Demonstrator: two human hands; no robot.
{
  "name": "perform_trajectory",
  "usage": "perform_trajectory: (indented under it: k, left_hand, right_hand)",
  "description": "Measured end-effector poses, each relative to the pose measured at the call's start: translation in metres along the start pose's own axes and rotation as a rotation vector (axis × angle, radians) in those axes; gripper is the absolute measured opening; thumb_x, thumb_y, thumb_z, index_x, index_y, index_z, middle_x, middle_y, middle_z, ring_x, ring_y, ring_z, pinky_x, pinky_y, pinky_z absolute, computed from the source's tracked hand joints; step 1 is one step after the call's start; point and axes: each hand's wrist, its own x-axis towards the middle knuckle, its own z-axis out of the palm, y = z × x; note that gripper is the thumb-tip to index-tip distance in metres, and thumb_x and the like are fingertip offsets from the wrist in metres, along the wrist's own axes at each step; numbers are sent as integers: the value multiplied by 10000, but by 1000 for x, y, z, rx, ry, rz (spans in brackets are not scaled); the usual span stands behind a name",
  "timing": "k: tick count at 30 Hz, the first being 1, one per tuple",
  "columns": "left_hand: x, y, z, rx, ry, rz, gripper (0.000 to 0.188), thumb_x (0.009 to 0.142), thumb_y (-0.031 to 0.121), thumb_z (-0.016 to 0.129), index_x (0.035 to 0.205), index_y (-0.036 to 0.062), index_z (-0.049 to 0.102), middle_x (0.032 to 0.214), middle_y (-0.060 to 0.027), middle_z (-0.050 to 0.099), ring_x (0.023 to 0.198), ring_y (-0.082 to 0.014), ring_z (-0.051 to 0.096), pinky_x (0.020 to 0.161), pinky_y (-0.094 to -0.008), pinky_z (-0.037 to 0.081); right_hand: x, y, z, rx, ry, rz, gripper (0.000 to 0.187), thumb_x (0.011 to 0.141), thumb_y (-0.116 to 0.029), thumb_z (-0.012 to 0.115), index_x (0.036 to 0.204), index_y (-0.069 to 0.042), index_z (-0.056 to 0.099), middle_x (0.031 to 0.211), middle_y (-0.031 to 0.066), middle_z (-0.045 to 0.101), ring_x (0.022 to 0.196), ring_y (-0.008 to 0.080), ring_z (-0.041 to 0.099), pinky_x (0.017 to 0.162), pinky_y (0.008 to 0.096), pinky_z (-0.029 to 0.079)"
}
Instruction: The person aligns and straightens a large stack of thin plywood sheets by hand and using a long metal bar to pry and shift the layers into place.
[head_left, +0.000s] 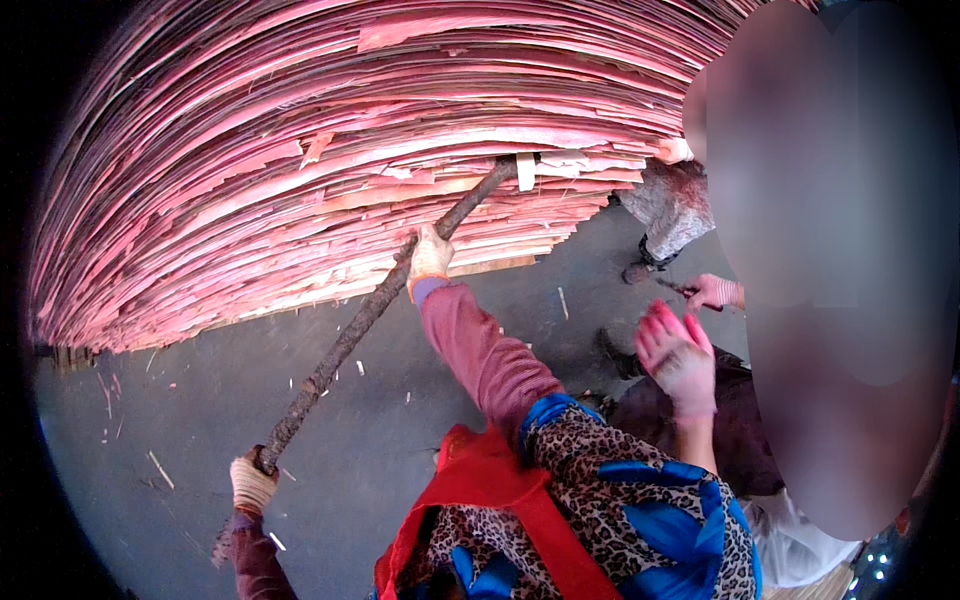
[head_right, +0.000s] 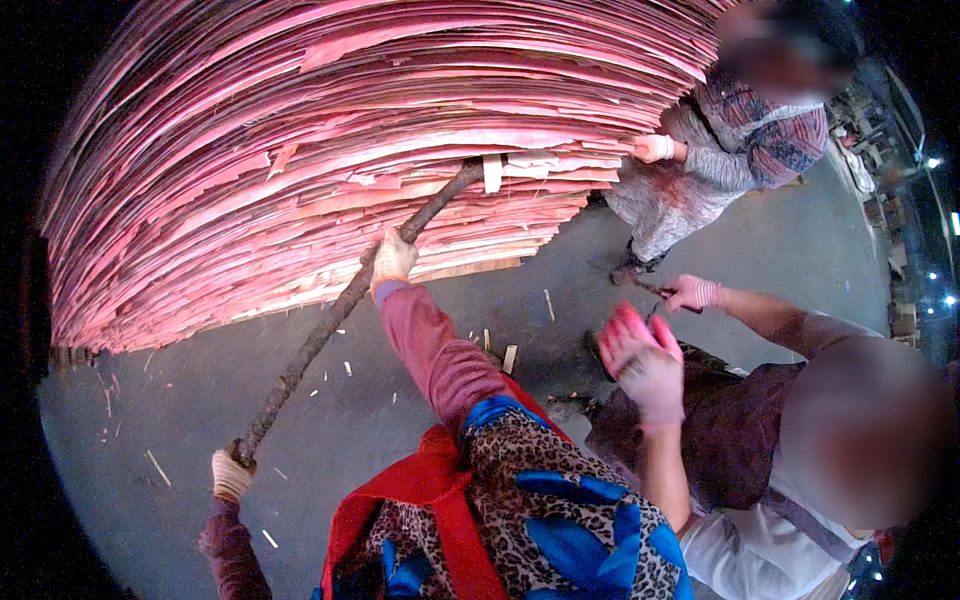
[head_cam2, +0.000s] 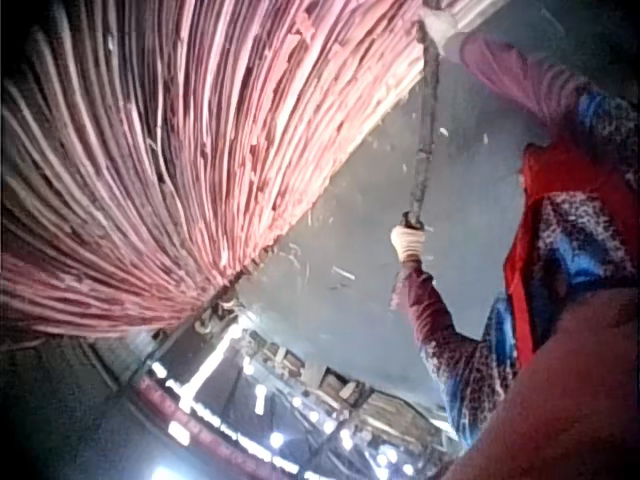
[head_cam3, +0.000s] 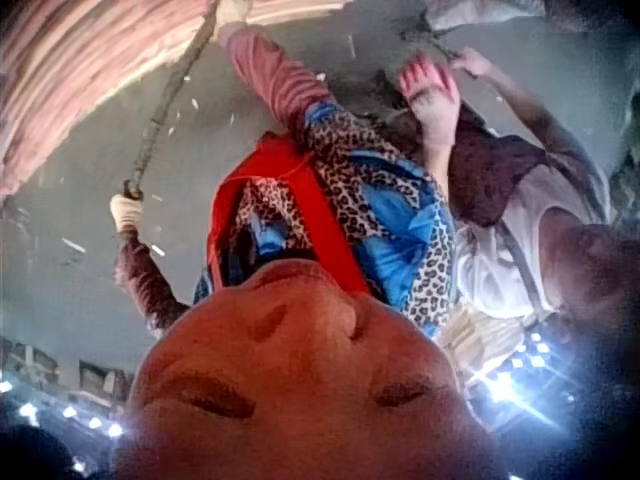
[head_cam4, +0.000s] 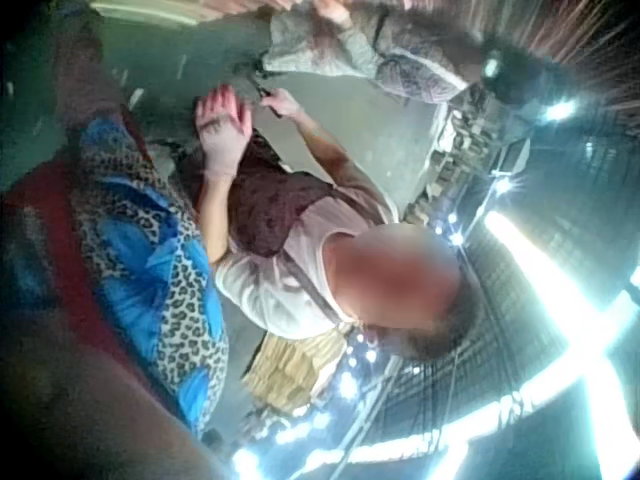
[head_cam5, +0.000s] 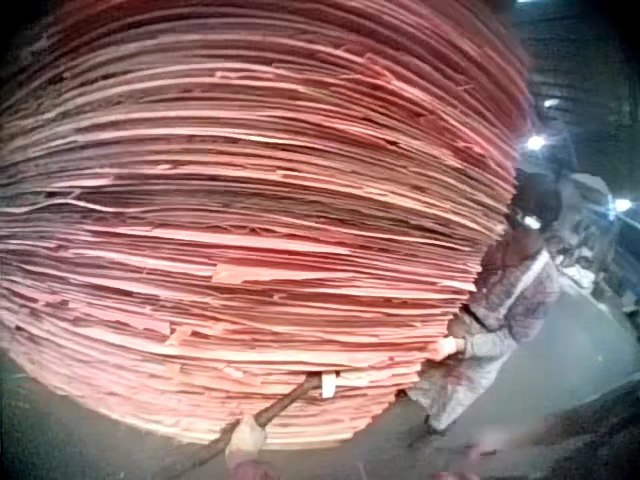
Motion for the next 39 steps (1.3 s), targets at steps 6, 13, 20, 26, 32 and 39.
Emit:
perform_trajectory:
  k: [6, 13, 20, 26, 32, 39]
  left_hand:
    - [-102, 105, -114, 154, 10, -39, 440, 615, 130, 730, 1026, 45, 601, 804, -135, 677, 754, -299, 665, 671, -362, 515]
    - [-172, 194, -145, 249, -24, 193, 781, 596, 236, 837, 1233, 39, 431, 906, -169, 662, 840, -342, 649, 716, -381, 513]
    - [-208, 230, -113, 173, -160, 129, 973, 650, 396, 799, 1361, 8, 259, 1026, -143, 594, 1090, -281, 545, 988, -335, 389]
    - [-210, 209, -76, -523, -298, 239, 866, 763, 287, 739, 1353, -30, 190, 1026, -69, 538, 973, -159, 503, 1008, -337, 353]
    - [-270, 269, -24, -404, -116, 121, 851, 819, 318, 692, 1375, -42, 157, 1149, -136, 557, 1037, -199, 516, 950, -326, 407]
    - [-301, 300, 38, -155, -144, -69, 823, 851, 433, 603, 1412, 24, 162, 1236, -194, 530, 1123, -262, 514, 960, -439, 394]
  right_hand:
    - [-8, -30, 3, 60, -224, 104, 414, 831, -430, 666, 1012, -110, 476, 637, 96, 573, 472, 254, 550, 454, 435, 487]
    - [-33, -76, -8, -79, -232, -50, 1081, 698, -648, 693, 1353, 77, 232, 1092, 174, 514, 877, 248, 549, 741, 390, 478]
    - [-153, -110, -113, -114, -232, -436, 844, 853, -403, 624, 1397, 89, 208, 1405, 232, 332, 1276, 287, 376, 1054, 346, 297]
    - [-219, -112, -323, -487, -389, -154, 380, 895, -245, 617, 1168, 10, 547, 1107, 66, 572, 1007, 176, 512, 888, 303, 400]
    - [-242, -186, -540, -777, -318, 23, 274, 874, -193, 612, 1019, 40, 611, 810, 9, 583, 715, 110, 522, 645, 270, 442]
    - [-217, -327, -795, -874, -54, 88, 174, 860, -121, 551, 977, 4, 581, 785, 95, 614, 635, 207, 594, 562, 320, 504]
